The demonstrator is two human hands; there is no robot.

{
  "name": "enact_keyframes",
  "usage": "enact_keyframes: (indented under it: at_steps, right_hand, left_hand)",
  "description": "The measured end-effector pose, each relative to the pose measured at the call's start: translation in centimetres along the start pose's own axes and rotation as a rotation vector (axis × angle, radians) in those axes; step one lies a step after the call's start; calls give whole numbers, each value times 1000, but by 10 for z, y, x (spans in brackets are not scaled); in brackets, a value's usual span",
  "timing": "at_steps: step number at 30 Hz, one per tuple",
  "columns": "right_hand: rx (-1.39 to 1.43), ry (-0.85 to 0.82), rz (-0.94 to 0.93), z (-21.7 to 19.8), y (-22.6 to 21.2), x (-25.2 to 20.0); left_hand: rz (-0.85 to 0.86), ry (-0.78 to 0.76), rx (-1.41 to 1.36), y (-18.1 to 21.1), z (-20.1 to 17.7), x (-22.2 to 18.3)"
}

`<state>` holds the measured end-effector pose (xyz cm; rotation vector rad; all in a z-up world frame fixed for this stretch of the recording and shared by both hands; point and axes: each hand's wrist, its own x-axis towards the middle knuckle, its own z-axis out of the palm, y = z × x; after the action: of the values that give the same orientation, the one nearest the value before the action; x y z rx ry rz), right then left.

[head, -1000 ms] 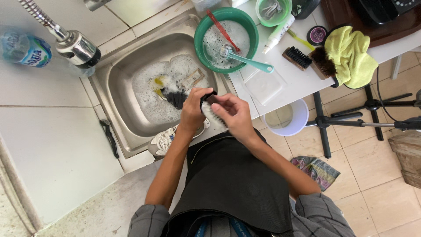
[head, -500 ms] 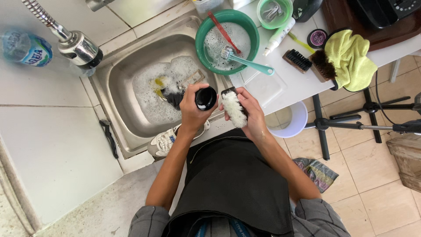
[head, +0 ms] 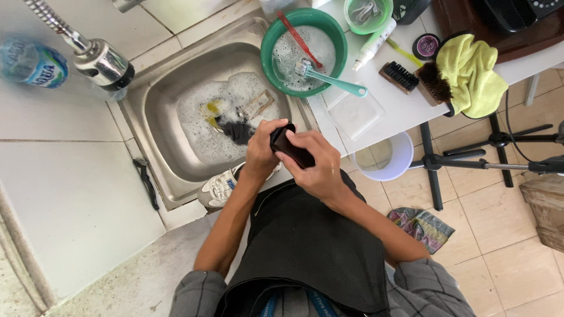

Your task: The person holds a shoe in a sink, applies cleaning solution with a brush, scrubs the surface, rinses it under a running faucet, and wipes the exterior with a cloth.

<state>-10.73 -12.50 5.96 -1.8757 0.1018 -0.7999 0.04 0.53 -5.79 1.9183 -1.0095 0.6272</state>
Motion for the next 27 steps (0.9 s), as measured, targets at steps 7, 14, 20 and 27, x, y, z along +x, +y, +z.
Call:
enact_keyframes:
  at_steps: [7,14,20,27]
  right_hand:
    - [437,-130,450,4,58,-2]
    - [687,-109,762,-13,80,-11]
    - [903,-93,802,-26,51,8]
    - [342,-69,328,-38,38,8]
  left_hand:
    - [0,-171,49,-3,-7,12]
    - [-407,-124,-139,28,-16,39]
    - [-426,-75,-174,24,-20,40]
    - [-402,-67,-247,18,-5,24]
